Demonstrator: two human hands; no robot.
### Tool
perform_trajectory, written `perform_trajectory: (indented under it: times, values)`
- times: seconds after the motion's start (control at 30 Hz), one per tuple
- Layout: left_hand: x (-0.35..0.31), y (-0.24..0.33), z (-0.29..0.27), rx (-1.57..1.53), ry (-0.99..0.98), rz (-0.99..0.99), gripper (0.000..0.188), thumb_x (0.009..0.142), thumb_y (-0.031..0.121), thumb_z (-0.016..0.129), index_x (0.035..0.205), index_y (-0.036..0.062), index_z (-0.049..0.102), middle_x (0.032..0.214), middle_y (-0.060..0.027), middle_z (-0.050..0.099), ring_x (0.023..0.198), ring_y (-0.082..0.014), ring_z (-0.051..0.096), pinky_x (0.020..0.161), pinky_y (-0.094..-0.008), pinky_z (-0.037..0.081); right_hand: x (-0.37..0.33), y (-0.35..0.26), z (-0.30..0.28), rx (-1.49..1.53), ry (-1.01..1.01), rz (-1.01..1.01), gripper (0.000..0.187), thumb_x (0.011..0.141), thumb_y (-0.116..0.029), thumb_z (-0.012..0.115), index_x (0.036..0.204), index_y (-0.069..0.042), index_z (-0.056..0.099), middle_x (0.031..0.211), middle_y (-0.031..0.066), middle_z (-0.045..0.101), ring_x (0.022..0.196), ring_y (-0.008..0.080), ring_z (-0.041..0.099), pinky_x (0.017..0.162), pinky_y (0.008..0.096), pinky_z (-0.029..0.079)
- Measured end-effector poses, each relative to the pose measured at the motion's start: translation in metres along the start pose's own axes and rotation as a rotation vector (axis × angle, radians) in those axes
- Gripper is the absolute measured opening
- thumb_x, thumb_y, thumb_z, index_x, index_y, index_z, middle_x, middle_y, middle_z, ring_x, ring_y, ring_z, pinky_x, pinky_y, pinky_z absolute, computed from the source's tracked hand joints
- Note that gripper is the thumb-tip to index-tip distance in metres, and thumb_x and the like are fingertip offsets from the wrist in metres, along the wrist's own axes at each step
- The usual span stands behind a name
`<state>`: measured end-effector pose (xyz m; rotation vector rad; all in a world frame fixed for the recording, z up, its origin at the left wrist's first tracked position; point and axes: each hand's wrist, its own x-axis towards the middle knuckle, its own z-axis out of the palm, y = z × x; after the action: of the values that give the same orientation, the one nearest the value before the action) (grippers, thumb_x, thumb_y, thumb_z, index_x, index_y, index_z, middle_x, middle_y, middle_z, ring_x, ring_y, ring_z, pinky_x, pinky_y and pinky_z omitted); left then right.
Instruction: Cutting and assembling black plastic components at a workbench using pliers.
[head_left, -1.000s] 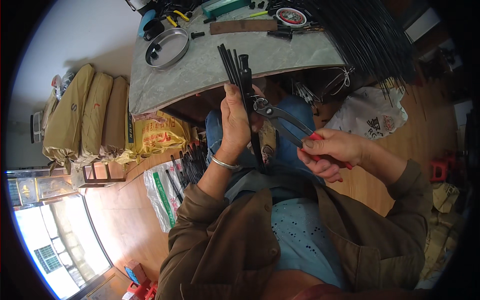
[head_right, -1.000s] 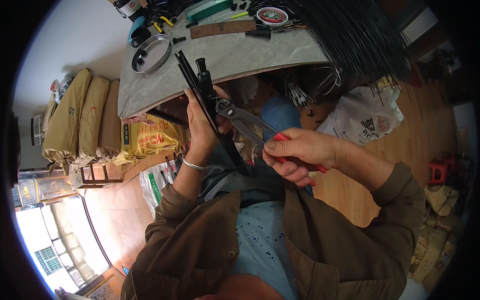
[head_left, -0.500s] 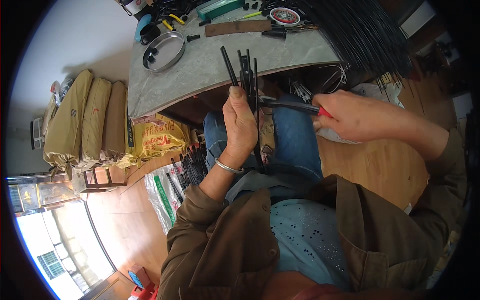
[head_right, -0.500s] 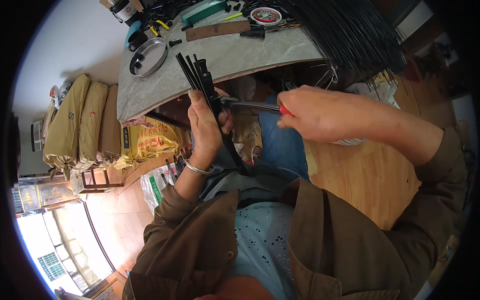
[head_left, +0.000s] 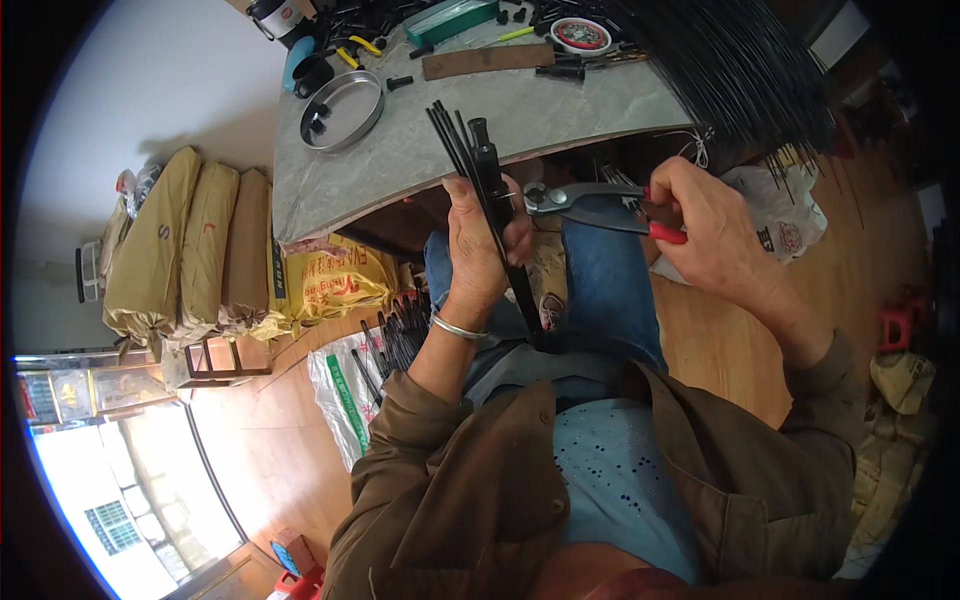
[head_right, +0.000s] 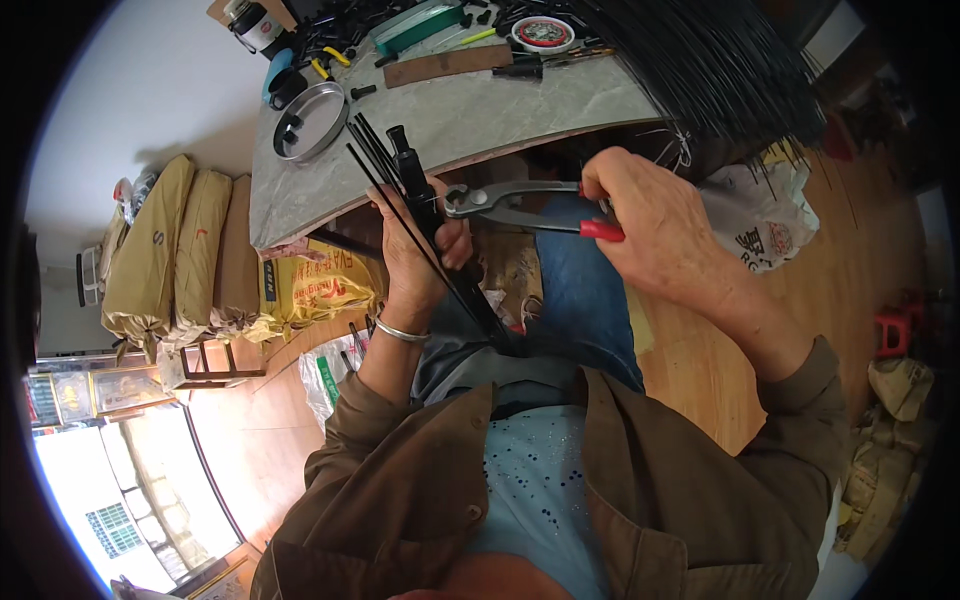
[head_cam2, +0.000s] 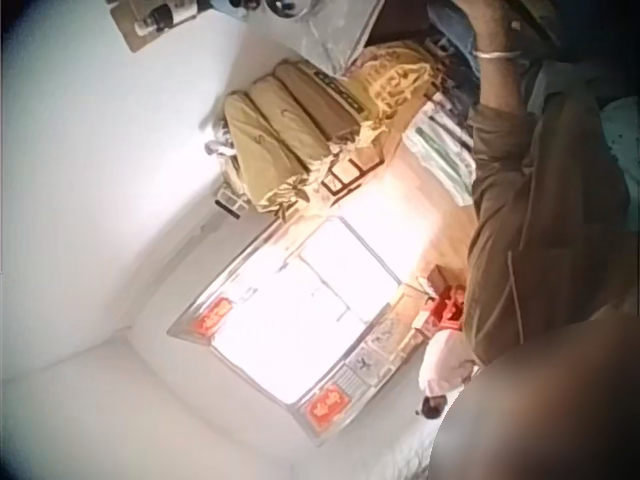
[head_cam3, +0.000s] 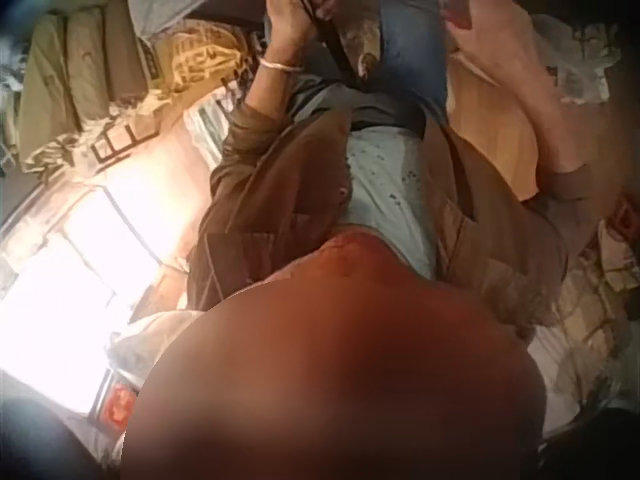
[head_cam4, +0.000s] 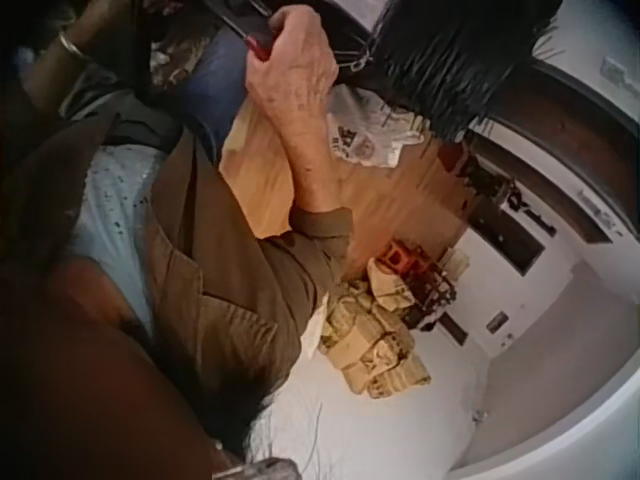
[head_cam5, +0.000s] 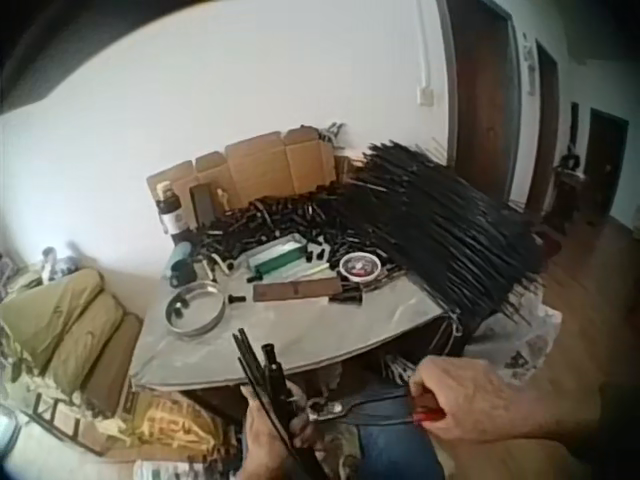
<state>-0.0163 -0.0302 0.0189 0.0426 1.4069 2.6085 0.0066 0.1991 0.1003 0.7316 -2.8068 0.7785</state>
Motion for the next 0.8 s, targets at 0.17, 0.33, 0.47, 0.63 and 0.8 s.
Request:
perform_trajectory:
  times: [0.17, 0.33, 0.47, 0.63, 0.8]
  values:
    - [-0.001, -0.002, 0.01, 0.001, 0.037, -0.01, 0.068, 0.085, 0.073, 0.029, 0.089, 0.0076, 0.047, 0.049, 0.0003, 0.033, 0.037, -0.0098, 0.032, 0.035, -0.0237, 0.027, 0.009, 0.013, -0.003, -0.052, 0.078, -0.132, 0.032, 0.066, 0.002, 0.067, 0.089, -0.004, 0.046, 0.083, 0.0116, 0.055, 0.078, 0.0289, 0.057, 0.067, 0.038, 0.045]
    - [-0.001, 0.0, 0.012, 0.04, 0.021, -0.025, 0.069, 0.086, 0.073, 0.024, 0.089, 0.0082, 0.046, 0.048, 0.0, 0.032, 0.035, -0.0102, 0.031, 0.034, -0.0234, 0.026, 0.017, 0.027, 0.001, -0.099, 0.101, -0.223, 0.032, 0.066, 0.003, 0.068, 0.088, -0.005, 0.046, 0.079, 0.01, 0.055, 0.073, 0.0273, 0.058, 0.064, 0.0356, 0.046]
    - [-0.001, -0.002, 0.009, -0.07, -0.204, -0.132, 0.07, 0.087, 0.073, 0.02, 0.085, 0.0077, 0.046, 0.046, -0.0003, 0.032, 0.034, -0.0109, 0.03, 0.033, -0.0237, 0.025, 0.006, 0.06, 0.03, 0.083, 0.072, -0.276, 0.032, 0.065, 0.006, 0.068, 0.086, -0.004, 0.045, 0.073, 0.0101, 0.051, 0.06, 0.0271, 0.053, 0.054, 0.0351, 0.043]
    - [0.0, -0.001, 0.006, -0.156, -0.269, -0.178, 0.07, 0.088, 0.071, 0.021, 0.08, 0.0065, 0.046, 0.046, -0.0012, 0.032, 0.034, -0.0117, 0.028, 0.033, -0.0245, 0.025, -0.004, 0.057, 0.049, 0.202, 0.134, -0.215, 0.034, 0.064, 0.007, 0.067, 0.088, -0.004, 0.045, 0.072, 0.0095, 0.052, 0.057, 0.0265, 0.052, 0.052, 0.0341, 0.042]
    - [0.003, -0.007, 0.008, -0.031, 0.005, -0.018, 0.066, 0.089, 0.069, 0.025, 0.085, 0.0072, 0.047, 0.05, -0.0015, 0.036, 0.036, -0.0118, 0.031, 0.034, -0.0241, 0.026, -0.001, 0.038, 0.027, 0.022, 0.202, -0.156, 0.042, 0.061, 0.007, 0.067, 0.095, -0.006, 0.044, 0.084, 0.0088, 0.054, 0.074, 0.0263, 0.054, 0.068, 0.0344, 0.043]
